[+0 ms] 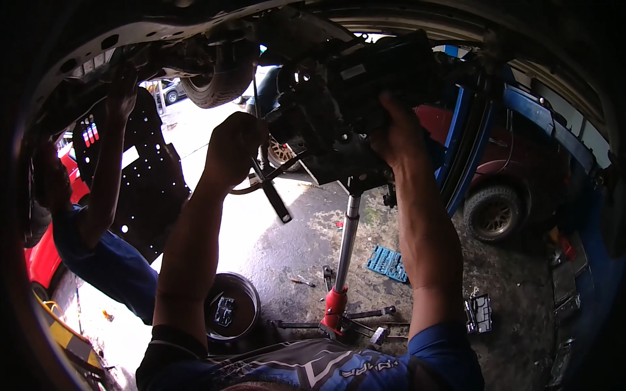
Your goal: Installing or securing a mechanical part underneath a vehicle.
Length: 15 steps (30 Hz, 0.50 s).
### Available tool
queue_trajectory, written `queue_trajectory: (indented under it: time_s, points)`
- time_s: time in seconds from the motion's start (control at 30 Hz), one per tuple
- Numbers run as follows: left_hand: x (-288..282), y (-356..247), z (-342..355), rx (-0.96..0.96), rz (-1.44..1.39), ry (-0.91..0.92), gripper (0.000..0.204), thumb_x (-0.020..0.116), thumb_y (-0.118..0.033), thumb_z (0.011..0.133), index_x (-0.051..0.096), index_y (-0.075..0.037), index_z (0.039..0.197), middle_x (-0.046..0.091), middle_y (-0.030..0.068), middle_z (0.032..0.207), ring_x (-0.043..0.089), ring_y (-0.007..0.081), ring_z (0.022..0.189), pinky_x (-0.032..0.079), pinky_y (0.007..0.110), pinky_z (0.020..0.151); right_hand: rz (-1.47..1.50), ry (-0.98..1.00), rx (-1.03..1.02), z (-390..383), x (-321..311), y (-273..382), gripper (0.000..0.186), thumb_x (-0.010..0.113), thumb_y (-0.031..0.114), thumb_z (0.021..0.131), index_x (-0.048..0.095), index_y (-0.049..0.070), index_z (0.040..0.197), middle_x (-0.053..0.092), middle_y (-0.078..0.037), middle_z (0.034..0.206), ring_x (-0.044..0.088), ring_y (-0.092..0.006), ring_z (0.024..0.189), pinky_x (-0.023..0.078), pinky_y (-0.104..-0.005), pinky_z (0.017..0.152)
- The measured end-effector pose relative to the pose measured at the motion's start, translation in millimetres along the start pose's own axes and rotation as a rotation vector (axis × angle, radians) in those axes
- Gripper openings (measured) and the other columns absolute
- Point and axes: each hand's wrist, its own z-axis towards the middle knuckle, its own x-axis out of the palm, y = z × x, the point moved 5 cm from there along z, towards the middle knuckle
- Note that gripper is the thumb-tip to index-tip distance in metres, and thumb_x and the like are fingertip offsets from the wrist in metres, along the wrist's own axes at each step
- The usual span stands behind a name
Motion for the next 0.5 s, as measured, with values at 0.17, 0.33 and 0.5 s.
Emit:
queue_trajectory:
  time_s: [0.17, 0.33, 0.5]
  points:
    - [24, 29, -15, -0.887, -1.272, 0.256, 0.014, 0.056, -0.015, 0.096, 0.059, -0.001, 0.095, 0.050, 0.0017, 0.060, 0.048, 0.0109, 0.048, 0.040, 0.021, 0.047, -0.009, 0.018, 0.021, -2, -3, 2, 0.047, 0.063, 0.034, 0.093, 0.054, 0.006, 0.129, 0.067, -0.006, 0.114, 0.066, -0.0173, 0.099, 0.055, -0.0297, 0.086]
    - [18, 33, -13, -0.419, -0.695, 0.101, 0.024, 0.047, -0.022, 0.100, 0.057, -0.003, 0.091, 0.048, 0.0011, 0.059, 0.042, 0.0102, 0.042, 0.035, 0.023, 0.039, -0.014, -0.138, -0.012, -4, 3, -1, 0.046, 0.062, 0.037, 0.093, 0.054, 0.008, 0.128, 0.068, -0.005, 0.110, 0.068, -0.0156, 0.091, 0.058, -0.0276, 0.073]
    - [-8, 27, -28, -0.472, -0.810, -0.051, 0.021, 0.049, -0.023, 0.100, 0.055, -0.003, 0.092, 0.051, 0.0031, 0.060, 0.046, 0.0104, 0.044, 0.037, 0.024, 0.041, -0.075, -0.030, 0.013, -8, 3, 7, 0.043, 0.061, 0.037, 0.094, 0.056, 0.008, 0.125, 0.070, -0.007, 0.105, 0.070, -0.0150, 0.080, 0.058, -0.0238, 0.053]
